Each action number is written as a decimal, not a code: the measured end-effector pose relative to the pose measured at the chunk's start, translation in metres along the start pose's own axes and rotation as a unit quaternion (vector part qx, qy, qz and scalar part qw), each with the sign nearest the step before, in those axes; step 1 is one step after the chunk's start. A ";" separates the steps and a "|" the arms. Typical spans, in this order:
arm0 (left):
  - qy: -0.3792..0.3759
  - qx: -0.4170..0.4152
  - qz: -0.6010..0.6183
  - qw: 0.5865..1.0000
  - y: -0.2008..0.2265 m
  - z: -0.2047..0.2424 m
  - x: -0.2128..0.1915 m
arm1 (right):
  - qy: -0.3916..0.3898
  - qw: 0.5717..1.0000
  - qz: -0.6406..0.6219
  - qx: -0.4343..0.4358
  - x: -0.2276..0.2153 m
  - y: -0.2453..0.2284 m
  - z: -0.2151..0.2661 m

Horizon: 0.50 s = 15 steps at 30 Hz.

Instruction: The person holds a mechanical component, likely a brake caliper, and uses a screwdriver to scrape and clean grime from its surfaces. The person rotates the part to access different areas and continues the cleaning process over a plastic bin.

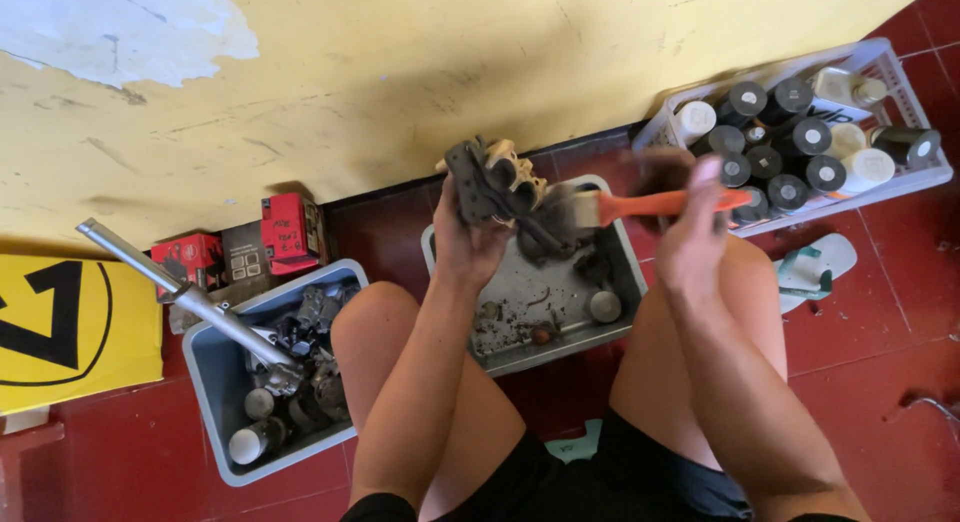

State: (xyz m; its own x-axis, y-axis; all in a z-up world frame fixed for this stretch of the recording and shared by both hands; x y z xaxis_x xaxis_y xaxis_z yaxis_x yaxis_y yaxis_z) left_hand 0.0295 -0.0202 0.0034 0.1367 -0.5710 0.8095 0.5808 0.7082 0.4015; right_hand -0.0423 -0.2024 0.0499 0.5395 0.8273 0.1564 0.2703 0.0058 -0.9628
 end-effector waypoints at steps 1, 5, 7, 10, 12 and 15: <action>0.020 0.031 -0.018 0.999 0.004 0.000 0.000 | 0.070 0.995 -0.054 0.051 -0.008 0.010 0.000; 0.076 0.099 -0.121 0.985 -0.003 -0.026 -0.031 | -0.032 0.996 -0.030 -0.082 0.017 0.010 0.010; 0.041 0.125 -0.156 0.979 -0.009 -0.039 -0.051 | -0.072 0.995 0.010 -0.062 0.019 0.008 0.016; -0.017 0.160 -0.198 0.967 -0.007 -0.030 -0.041 | -0.098 0.994 -0.004 -0.044 0.011 0.016 0.008; -0.037 0.168 -0.208 0.963 -0.005 -0.027 -0.037 | -0.082 0.994 -0.059 -0.044 0.008 0.021 0.003; -0.048 0.174 -0.217 0.959 -0.010 -0.030 -0.045 | -0.117 0.989 -0.085 -0.033 0.016 0.019 0.005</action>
State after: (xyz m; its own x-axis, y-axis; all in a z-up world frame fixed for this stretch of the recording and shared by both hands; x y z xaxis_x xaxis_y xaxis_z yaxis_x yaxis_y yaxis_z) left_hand 0.0416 -0.0139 -0.0502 -0.1426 -0.8143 0.5626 0.2614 0.5173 0.8149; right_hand -0.0326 -0.1864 0.0334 0.2847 0.9250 0.2515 0.3968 0.1251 -0.9093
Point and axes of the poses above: each hand's wrist, its own z-axis away from the middle knuckle, its own x-axis out of the palm, y = z × x, the point moved 6 cm from there along -z, towards the middle knuckle, and after that the axes turned 11 degrees about -z, right-handed, at the moved point
